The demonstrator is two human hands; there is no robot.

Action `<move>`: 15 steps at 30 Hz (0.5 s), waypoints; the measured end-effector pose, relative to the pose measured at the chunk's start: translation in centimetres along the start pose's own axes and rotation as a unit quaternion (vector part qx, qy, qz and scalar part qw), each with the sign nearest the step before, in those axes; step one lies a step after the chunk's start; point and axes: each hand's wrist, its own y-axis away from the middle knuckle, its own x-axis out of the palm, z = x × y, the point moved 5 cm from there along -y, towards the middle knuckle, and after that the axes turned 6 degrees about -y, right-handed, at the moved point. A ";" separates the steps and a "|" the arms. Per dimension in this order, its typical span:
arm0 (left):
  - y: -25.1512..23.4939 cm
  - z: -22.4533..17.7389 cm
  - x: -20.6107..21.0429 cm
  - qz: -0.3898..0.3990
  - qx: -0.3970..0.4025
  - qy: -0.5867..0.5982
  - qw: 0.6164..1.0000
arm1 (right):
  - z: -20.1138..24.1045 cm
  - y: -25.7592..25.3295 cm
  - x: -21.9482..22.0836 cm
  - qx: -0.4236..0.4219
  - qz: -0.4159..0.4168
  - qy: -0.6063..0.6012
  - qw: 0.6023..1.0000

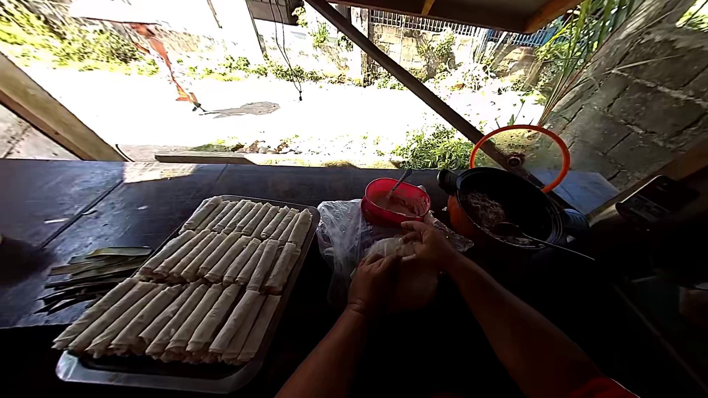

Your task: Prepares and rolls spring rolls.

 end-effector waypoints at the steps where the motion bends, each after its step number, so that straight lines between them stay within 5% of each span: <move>1: 0.0 0.0 0.0 0.003 0.000 -0.002 1.000 | 0.2 0.1 -0.2 -0.002 -0.001 -0.009 1.000; 15: 0.2 -0.1 -0.1 -0.029 0.018 -0.003 0.999 | 0.5 -1.2 2.4 -0.051 0.070 0.132 0.987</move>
